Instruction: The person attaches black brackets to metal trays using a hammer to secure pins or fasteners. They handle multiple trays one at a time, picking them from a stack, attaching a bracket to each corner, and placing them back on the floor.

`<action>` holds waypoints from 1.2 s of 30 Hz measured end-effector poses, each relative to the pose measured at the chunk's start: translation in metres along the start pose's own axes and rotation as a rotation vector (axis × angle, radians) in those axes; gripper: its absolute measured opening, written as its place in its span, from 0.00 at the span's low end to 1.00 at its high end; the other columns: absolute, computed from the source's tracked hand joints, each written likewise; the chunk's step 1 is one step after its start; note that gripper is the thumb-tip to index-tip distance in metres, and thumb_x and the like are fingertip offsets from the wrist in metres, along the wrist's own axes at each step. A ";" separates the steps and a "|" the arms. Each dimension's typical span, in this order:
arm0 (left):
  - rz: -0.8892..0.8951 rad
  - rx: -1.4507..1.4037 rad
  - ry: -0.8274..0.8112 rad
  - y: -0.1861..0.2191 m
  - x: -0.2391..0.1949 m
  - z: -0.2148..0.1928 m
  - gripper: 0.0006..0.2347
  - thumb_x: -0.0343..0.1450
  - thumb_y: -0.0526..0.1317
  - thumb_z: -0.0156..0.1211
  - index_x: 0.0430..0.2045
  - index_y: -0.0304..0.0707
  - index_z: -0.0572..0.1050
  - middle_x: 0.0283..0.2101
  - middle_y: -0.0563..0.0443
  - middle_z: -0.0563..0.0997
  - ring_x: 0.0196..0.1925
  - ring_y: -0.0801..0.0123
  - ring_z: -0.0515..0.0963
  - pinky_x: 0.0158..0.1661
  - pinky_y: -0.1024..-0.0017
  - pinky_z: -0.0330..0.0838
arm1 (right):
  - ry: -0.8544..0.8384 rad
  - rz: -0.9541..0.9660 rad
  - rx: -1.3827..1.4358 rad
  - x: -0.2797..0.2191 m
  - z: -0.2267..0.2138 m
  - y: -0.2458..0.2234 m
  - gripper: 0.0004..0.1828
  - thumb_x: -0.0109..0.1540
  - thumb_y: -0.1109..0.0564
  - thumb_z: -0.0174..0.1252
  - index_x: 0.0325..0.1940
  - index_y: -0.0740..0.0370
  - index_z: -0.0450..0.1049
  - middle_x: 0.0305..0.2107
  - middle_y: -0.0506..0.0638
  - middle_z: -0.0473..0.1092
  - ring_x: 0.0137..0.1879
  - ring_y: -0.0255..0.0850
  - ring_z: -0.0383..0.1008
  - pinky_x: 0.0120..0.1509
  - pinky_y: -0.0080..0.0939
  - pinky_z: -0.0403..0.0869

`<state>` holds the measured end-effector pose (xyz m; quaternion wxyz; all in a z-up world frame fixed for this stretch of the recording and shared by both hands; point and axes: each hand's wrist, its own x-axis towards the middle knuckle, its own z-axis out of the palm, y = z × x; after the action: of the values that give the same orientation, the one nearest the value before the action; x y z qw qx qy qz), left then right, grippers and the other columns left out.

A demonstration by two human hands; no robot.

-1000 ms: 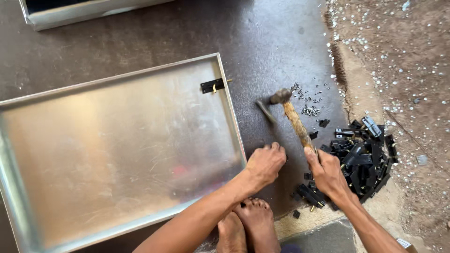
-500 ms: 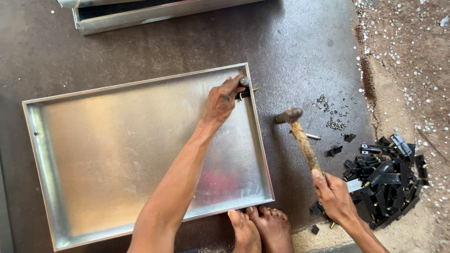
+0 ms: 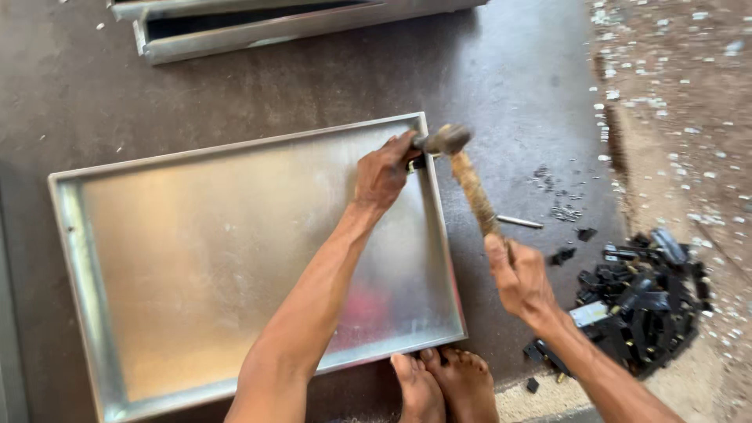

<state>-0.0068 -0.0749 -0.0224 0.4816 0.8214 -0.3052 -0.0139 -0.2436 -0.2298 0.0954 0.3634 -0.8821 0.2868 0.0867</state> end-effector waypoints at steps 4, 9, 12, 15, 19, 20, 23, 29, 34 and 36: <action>-0.061 -0.043 0.075 -0.005 -0.004 -0.004 0.13 0.72 0.37 0.64 0.52 0.40 0.78 0.46 0.43 0.83 0.44 0.52 0.86 0.41 0.62 0.81 | 0.181 -0.172 0.282 -0.005 -0.027 0.002 0.30 0.69 0.33 0.38 0.28 0.55 0.69 0.14 0.45 0.64 0.17 0.33 0.64 0.16 0.38 0.65; 0.092 0.070 0.102 -0.019 -0.005 0.005 0.14 0.71 0.34 0.63 0.51 0.41 0.79 0.42 0.46 0.84 0.47 0.51 0.85 0.41 0.62 0.80 | 0.155 -0.580 1.015 0.034 -0.040 0.022 0.27 0.73 0.32 0.47 0.33 0.55 0.65 0.22 0.42 0.64 0.24 0.29 0.63 0.27 0.33 0.66; 0.085 0.064 0.086 -0.008 -0.004 0.002 0.14 0.70 0.33 0.62 0.51 0.38 0.78 0.40 0.47 0.85 0.41 0.50 0.85 0.37 0.61 0.79 | -0.002 -0.142 0.299 0.019 0.007 0.027 0.31 0.74 0.34 0.43 0.29 0.60 0.68 0.20 0.47 0.64 0.24 0.38 0.63 0.27 0.45 0.66; -0.045 0.023 0.121 0.017 0.010 -0.013 0.12 0.72 0.35 0.63 0.50 0.41 0.79 0.38 0.47 0.84 0.34 0.52 0.84 0.33 0.61 0.76 | -0.039 0.182 0.032 -0.028 0.019 0.060 0.26 0.70 0.38 0.49 0.33 0.62 0.74 0.19 0.58 0.67 0.28 0.51 0.70 0.30 0.55 0.69; 0.142 0.016 0.055 0.050 0.009 -0.031 0.11 0.70 0.37 0.65 0.45 0.44 0.80 0.39 0.50 0.84 0.41 0.56 0.80 0.43 0.61 0.73 | -0.032 0.230 -0.335 -0.105 0.000 0.143 0.18 0.64 0.40 0.55 0.43 0.56 0.76 0.23 0.59 0.76 0.36 0.59 0.79 0.37 0.56 0.73; 0.313 -0.006 0.021 0.055 -0.002 -0.034 0.14 0.65 0.37 0.66 0.44 0.44 0.79 0.40 0.52 0.85 0.44 0.57 0.79 0.46 0.61 0.73 | -0.001 0.182 -0.391 -0.127 -0.004 0.160 0.19 0.63 0.40 0.56 0.41 0.57 0.76 0.25 0.58 0.76 0.36 0.57 0.79 0.37 0.54 0.74; 0.172 0.141 0.020 0.053 -0.009 -0.035 0.21 0.58 0.46 0.74 0.43 0.34 0.81 0.39 0.39 0.79 0.44 0.52 0.74 0.45 0.57 0.69 | 0.084 0.037 -0.485 -0.151 -0.028 0.178 0.18 0.59 0.43 0.59 0.38 0.60 0.75 0.29 0.55 0.76 0.34 0.52 0.79 0.36 0.50 0.77; 0.026 0.102 -0.060 0.020 -0.009 -0.035 0.05 0.74 0.40 0.69 0.40 0.41 0.83 0.40 0.47 0.79 0.46 0.56 0.78 0.50 0.61 0.73 | 0.345 -0.279 -0.230 -0.033 -0.056 0.103 0.08 0.67 0.58 0.60 0.46 0.66 0.76 0.40 0.62 0.74 0.46 0.58 0.75 0.50 0.51 0.73; 0.092 0.189 0.063 0.027 -0.036 -0.053 0.14 0.68 0.41 0.69 0.42 0.31 0.81 0.40 0.38 0.78 0.43 0.50 0.76 0.43 0.58 0.72 | 0.423 -0.276 -0.280 0.074 -0.050 0.115 0.15 0.64 0.56 0.63 0.51 0.68 0.79 0.43 0.65 0.74 0.48 0.60 0.74 0.51 0.53 0.72; -0.079 0.250 -0.021 0.042 -0.071 -0.078 0.10 0.70 0.41 0.67 0.36 0.33 0.81 0.35 0.38 0.78 0.37 0.49 0.76 0.39 0.56 0.72 | 0.316 -0.149 -0.232 0.079 -0.047 0.124 0.09 0.67 0.57 0.62 0.47 0.64 0.82 0.40 0.62 0.76 0.48 0.58 0.75 0.53 0.53 0.72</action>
<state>-0.0599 0.0079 0.0336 0.3715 0.8862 -0.2770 -0.0031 -0.2522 -0.3676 0.0273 0.2153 -0.9395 0.2623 -0.0474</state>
